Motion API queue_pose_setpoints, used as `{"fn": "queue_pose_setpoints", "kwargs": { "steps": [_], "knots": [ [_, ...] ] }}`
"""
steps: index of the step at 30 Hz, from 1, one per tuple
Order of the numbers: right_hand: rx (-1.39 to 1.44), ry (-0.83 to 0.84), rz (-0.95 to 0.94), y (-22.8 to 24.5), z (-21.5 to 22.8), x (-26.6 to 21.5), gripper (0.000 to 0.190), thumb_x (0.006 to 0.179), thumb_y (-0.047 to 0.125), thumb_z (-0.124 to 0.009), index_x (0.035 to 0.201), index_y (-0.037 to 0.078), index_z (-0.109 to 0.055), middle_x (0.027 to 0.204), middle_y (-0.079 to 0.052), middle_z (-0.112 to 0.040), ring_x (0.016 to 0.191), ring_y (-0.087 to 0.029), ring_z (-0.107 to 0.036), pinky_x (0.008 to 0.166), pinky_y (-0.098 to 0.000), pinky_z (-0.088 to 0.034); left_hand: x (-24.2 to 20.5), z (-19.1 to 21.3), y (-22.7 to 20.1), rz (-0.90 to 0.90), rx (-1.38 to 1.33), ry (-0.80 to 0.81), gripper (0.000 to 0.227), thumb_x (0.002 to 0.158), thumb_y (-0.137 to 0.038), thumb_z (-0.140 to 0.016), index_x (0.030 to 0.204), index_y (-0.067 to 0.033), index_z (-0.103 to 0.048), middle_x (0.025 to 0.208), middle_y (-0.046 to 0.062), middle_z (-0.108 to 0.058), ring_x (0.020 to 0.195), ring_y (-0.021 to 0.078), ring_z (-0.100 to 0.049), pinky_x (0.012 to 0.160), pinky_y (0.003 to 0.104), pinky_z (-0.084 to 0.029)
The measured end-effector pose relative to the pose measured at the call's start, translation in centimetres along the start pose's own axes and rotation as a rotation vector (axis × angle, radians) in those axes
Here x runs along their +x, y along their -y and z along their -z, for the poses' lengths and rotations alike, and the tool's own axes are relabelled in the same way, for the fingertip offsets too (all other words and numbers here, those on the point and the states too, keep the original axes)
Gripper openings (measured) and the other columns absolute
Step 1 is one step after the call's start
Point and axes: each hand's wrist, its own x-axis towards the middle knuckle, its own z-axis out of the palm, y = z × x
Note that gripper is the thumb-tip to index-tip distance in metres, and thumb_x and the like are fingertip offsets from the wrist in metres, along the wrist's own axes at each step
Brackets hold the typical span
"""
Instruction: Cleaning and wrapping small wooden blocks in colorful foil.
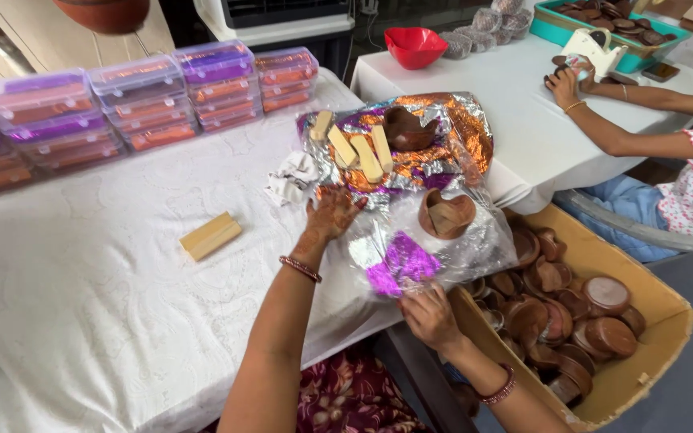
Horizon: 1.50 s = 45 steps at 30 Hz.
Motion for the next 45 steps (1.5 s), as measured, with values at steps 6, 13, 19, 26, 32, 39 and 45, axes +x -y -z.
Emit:
{"fn": "queue_pose_setpoints", "kwargs": {
  "steps": [6,13,19,26,32,39,45],
  "knots": [
    [-0.043,-0.154,0.226,0.0,3.7,-2.8,0.021,0.086,0.004,-0.073,0.106,0.007,-0.069,0.101,-0.008,-0.06,0.096,-0.023,-0.064,0.094,-0.0408,-0.054,-2.4,2.3,-1.3,-0.087,0.369,-0.266,0.087,0.09,-0.078,-0.029,0.151,-0.016,-0.034,0.158,0.011,-0.029,0.148,0.0268,-0.021,0.115,0.065,-0.013],
    [0.129,-0.22,0.01,2.5,3.1,-0.6,0.025,0.082,0.004,-0.072,0.107,0.005,-0.066,0.098,-0.005,-0.06,0.088,-0.022,-0.064,0.079,-0.038,-0.055,-9.8,2.1,-6.4,-0.28,0.247,0.153,0.083,0.107,-0.076,-0.03,0.104,-0.0058,-0.074,0.074,0.008,-0.063,0.064,0.0191,-0.061,0.069,0.042,-0.06],
    [0.266,-0.325,0.316,7.4,3.4,3.4,0.036,0.082,0.021,-0.074,0.11,0.007,-0.056,0.109,-0.01,-0.059,0.098,-0.027,-0.065,0.08,-0.0435,-0.059,-17.3,5.0,-6.2,-0.248,-0.105,0.541,0.103,0.078,-0.077,-0.054,0.153,-0.0108,-0.029,0.071,0.019,-0.074,0.07,0.0284,-0.076,0.075,0.045,-0.058],
    [0.592,-0.277,0.227,8.0,5.2,7.8,0.033,0.087,0.007,-0.068,0.111,0.007,-0.045,0.125,-0.021,-0.057,0.103,-0.029,-0.066,0.084,-0.0365,-0.059,-20.2,5.1,-1.0,-0.548,-0.4,0.309,0.097,0.084,-0.075,-0.059,0.156,-0.0133,-0.039,0.148,0.021,-0.054,0.134,0.0353,-0.053,0.113,0.052,-0.04],
    [0.9,0.108,-0.059,7.5,5.0,19.7,0.046,0.079,-0.004,-0.067,0.123,0.004,-0.055,0.109,-0.009,-0.065,0.095,-0.018,-0.067,0.085,-0.0307,-0.056,-22.9,9.6,0.8,-0.637,-0.61,0.006,0.114,0.074,-0.019,-0.083,0.162,-0.0135,-0.011,0.144,0.022,-0.049,0.13,0.0366,-0.053,0.104,0.046,-0.047],
    [1.028,0.353,0.06,11.4,0.9,34.6,0.071,0.075,0.006,-0.086,0.136,0.006,-0.049,0.116,-0.004,-0.063,0.106,-0.014,-0.062,0.095,-0.0311,-0.053,-16.6,16.4,10.2,-0.205,-0.43,-0.862,0.024,0.08,0.004,-0.069,0.102,-0.0057,-0.067,0.1,0.005,-0.066,0.096,0.0196,-0.071,0.076,0.031,-0.062],
    [1.452,0.554,-0.089,9.7,-11.6,37.7,0.058,0.091,0.013,-0.076,0.145,0.007,-0.055,0.133,-0.01,-0.065,0.111,-0.019,-0.066,0.104,-0.0364,-0.054,-11.6,16.4,21.5,0.026,-0.946,-1.329,0.023,0.101,-0.003,-0.058,0.079,-0.0002,-0.065,0.101,0.01,-0.055,0.096,0.0242,-0.057,0.088,0.038,-0.052]
  ]
}}
